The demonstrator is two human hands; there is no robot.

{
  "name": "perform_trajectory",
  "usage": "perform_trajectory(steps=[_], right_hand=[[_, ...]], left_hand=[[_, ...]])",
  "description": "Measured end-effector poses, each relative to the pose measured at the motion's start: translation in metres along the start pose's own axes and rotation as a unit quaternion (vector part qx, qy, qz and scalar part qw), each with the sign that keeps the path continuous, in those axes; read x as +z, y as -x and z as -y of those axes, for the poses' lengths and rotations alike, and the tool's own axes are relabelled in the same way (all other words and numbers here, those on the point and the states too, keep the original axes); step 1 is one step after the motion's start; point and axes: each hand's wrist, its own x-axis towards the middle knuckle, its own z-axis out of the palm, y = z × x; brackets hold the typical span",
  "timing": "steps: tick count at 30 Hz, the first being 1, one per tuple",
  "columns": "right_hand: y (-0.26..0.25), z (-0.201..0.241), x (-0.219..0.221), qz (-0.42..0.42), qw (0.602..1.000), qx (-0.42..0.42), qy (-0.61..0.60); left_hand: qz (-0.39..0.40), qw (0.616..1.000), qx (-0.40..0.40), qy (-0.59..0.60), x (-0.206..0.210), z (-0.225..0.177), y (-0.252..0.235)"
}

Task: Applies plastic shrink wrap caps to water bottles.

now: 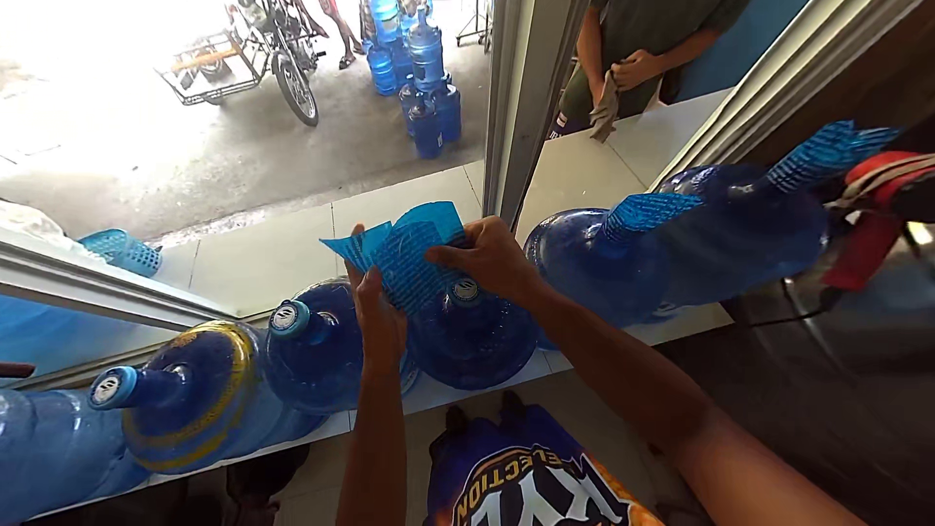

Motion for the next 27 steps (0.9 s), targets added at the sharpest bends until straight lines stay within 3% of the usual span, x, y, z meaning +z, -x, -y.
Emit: perform_trajectory(steps=[3,6,10,16,21,25,27], right_hand=[[-0.002,-0.001,0.0,-0.005,1.0,0.002,0.0],[-0.001,-0.001,-0.003,-0.014,1.0,0.002,0.016],[-0.005,0.0,-0.005,-0.009,0.999,0.001,0.034],[-0.009,-0.004,-0.001,-0.019,0.999,-0.014,0.029],[-0.009,0.001,-0.002,0.019,1.0,-0.011,0.023],[-0.008,-0.005,-0.021,0.121,0.992,-0.024,-0.016],[-0.008,-0.01,-0.027,0.132,0.99,-0.026,-0.031]], left_hand=[[-0.018,0.998,0.036,-0.049,-0.003,0.002,0.001],[-0.065,0.998,-0.014,0.018,0.003,-0.001,0.007],[-0.051,0.996,-0.015,0.078,0.003,-0.005,0.01],[-0.008,1.0,0.018,-0.015,0.001,-0.008,0.01],[-0.06,0.993,0.059,-0.08,0.005,0.001,0.009],[-0.099,0.988,0.061,-0.097,-0.003,0.004,0.009],[-0.099,0.985,0.082,-0.114,-0.008,0.005,0.009]])
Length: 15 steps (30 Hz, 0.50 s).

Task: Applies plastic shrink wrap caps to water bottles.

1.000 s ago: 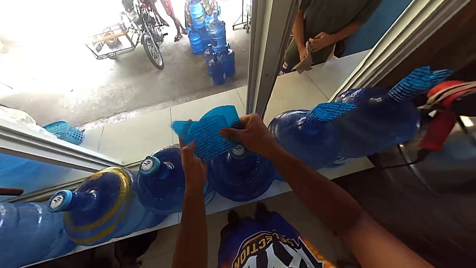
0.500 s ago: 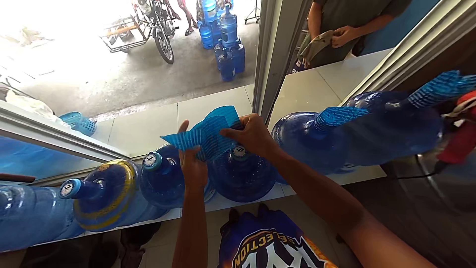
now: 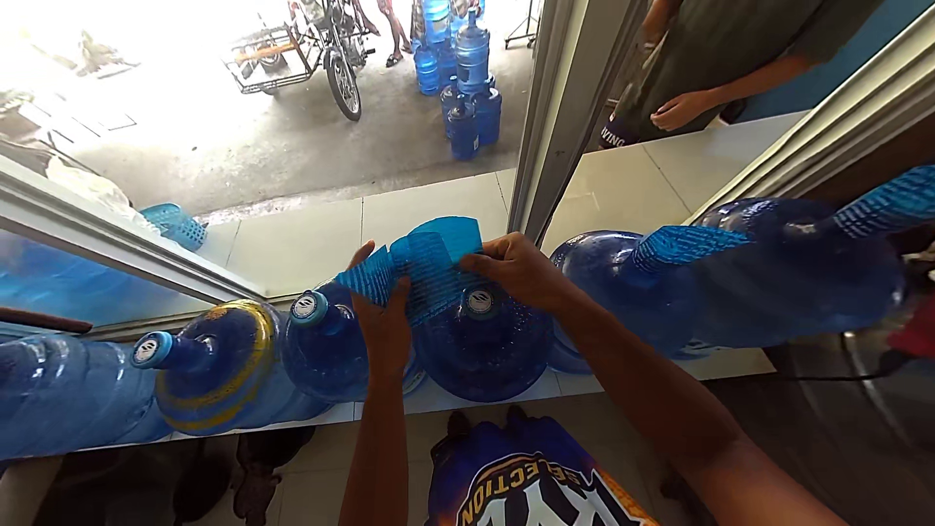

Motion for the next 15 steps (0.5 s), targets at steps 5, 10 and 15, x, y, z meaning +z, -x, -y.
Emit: perform_trajectory(steps=[5,10,15], right_hand=[[-0.002,-0.023,-0.02,-0.126,0.992,-0.023,-0.01],[-0.008,-0.045,-0.011,-0.129,0.991,0.027,-0.02],[-0.005,-0.02,-0.002,-0.062,0.997,0.054,-0.011]], left_hand=[[-0.03,0.992,0.04,-0.113,-0.015,0.006,0.003],[0.046,0.988,-0.003,-0.146,-0.023,0.017,0.007],[0.027,0.99,-0.029,-0.135,-0.018,0.025,0.011]])
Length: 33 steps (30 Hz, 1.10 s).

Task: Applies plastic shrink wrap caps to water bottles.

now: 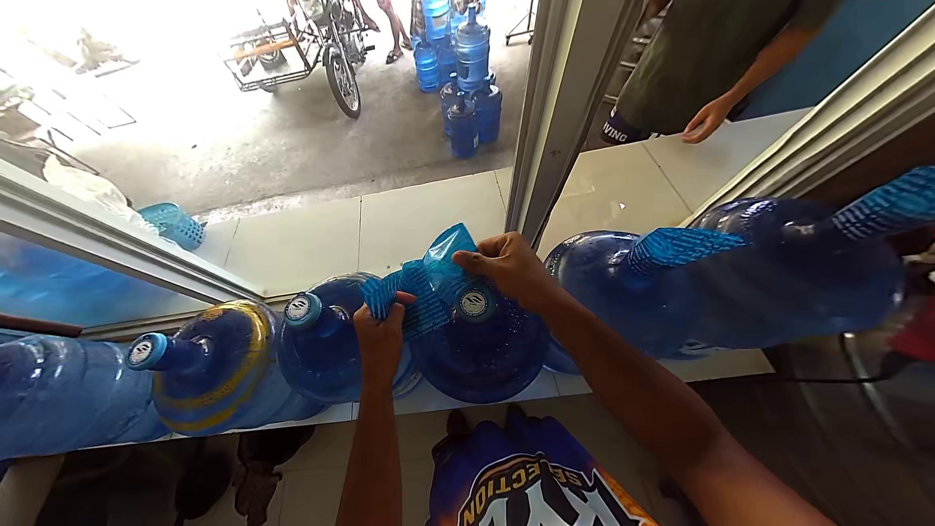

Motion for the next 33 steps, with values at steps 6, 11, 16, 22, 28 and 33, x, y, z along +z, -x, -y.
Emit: perform_trajectory(steps=[6,11,16,22,28,33], right_hand=[[0.029,0.001,-0.014,-0.084,0.975,-0.112,0.174],[0.031,-0.01,0.0,-0.147,0.969,-0.107,0.166],[0.027,-0.003,-0.007,-0.069,0.984,-0.049,0.156],[0.038,-0.01,0.002,0.016,0.996,-0.024,0.08],[0.053,-0.039,0.003,0.0,0.98,-0.195,-0.04],[0.046,-0.065,0.004,-0.028,0.952,-0.306,0.007]], left_hand=[[-0.015,0.992,0.021,-0.125,0.003,-0.01,0.0],[0.047,0.987,0.025,-0.149,0.018,-0.017,-0.002],[0.059,0.989,0.048,-0.128,0.023,-0.023,-0.005],[0.105,0.99,0.024,-0.093,0.024,-0.027,-0.002],[0.162,0.97,0.149,-0.1,0.027,-0.031,0.003],[0.199,0.961,0.168,-0.09,0.024,-0.033,0.0]])
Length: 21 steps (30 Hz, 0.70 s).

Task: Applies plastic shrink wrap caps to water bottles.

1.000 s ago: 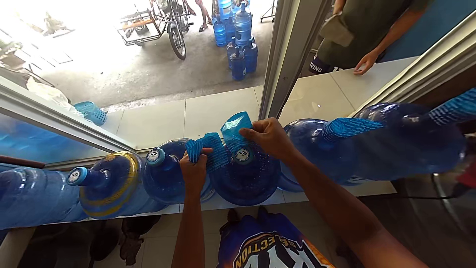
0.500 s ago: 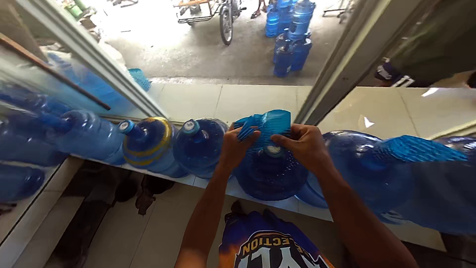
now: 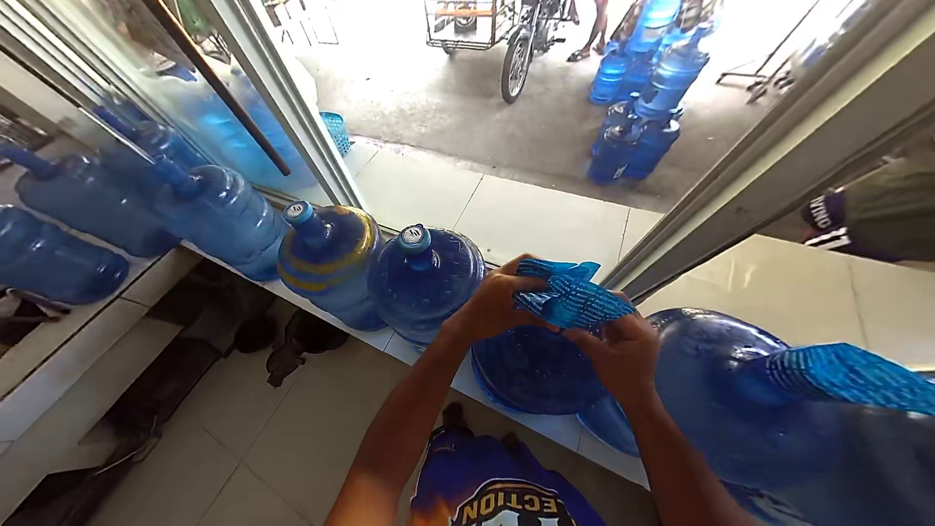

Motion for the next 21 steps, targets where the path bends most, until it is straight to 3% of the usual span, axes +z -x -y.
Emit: perform_trajectory(steps=[3,9,12,14,15,18,21], right_hand=[[0.003,-0.003,-0.002,0.017,0.999,-0.008,0.042],[0.01,0.027,-0.008,0.068,0.979,0.109,0.159],[0.014,0.068,-0.004,-0.062,0.978,0.054,0.189],[0.011,0.099,0.02,-0.179,0.966,-0.03,0.183],[0.006,0.113,0.038,-0.197,0.963,-0.039,0.182],[-0.015,0.133,0.112,-0.108,0.977,0.084,0.165],[-0.044,0.121,0.179,-0.005,0.975,0.212,0.066]], left_hand=[[0.016,0.999,0.032,0.001,0.002,0.009,-0.001],[0.083,0.996,-0.009,0.005,-0.007,0.034,0.007],[-0.028,0.995,-0.044,0.08,-0.045,0.031,0.024],[-0.092,0.986,-0.045,0.135,-0.075,0.024,0.037],[-0.103,0.981,-0.041,0.158,-0.089,0.019,0.043],[-0.072,0.979,-0.018,0.19,-0.131,0.01,0.061],[-0.041,0.981,0.014,0.19,-0.17,0.013,0.078]])
